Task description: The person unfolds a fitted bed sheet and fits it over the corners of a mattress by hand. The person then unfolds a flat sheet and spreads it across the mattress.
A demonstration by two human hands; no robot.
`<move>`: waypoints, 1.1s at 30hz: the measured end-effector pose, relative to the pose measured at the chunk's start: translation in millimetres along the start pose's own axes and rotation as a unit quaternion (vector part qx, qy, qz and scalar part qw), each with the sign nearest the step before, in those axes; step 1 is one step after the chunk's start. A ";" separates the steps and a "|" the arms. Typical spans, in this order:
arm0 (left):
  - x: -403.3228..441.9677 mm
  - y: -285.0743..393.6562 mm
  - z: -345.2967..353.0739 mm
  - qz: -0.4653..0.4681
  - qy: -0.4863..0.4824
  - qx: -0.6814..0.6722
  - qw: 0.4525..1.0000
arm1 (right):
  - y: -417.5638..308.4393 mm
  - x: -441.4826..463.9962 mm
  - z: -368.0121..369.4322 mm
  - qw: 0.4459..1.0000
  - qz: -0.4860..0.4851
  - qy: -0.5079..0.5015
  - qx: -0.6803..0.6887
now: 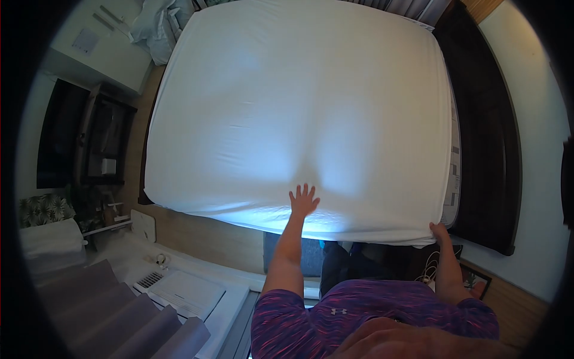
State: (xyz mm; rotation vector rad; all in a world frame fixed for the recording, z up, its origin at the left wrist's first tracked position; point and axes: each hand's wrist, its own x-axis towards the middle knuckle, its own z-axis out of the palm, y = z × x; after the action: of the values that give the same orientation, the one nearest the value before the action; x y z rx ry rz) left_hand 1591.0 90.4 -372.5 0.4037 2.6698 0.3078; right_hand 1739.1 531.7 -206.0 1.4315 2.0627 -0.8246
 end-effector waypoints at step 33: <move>-74.1 86.5 8.6 0.126 -0.011 -0.227 0.966 | 45.2 19.6 -7.2 0.967 -0.097 -0.008 0.234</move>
State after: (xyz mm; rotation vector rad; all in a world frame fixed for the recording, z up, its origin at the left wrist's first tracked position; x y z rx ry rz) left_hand 1679.3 148.3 -328.9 0.5903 2.4217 0.9624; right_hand 1774.9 561.5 -223.5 1.4535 2.1076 -1.4783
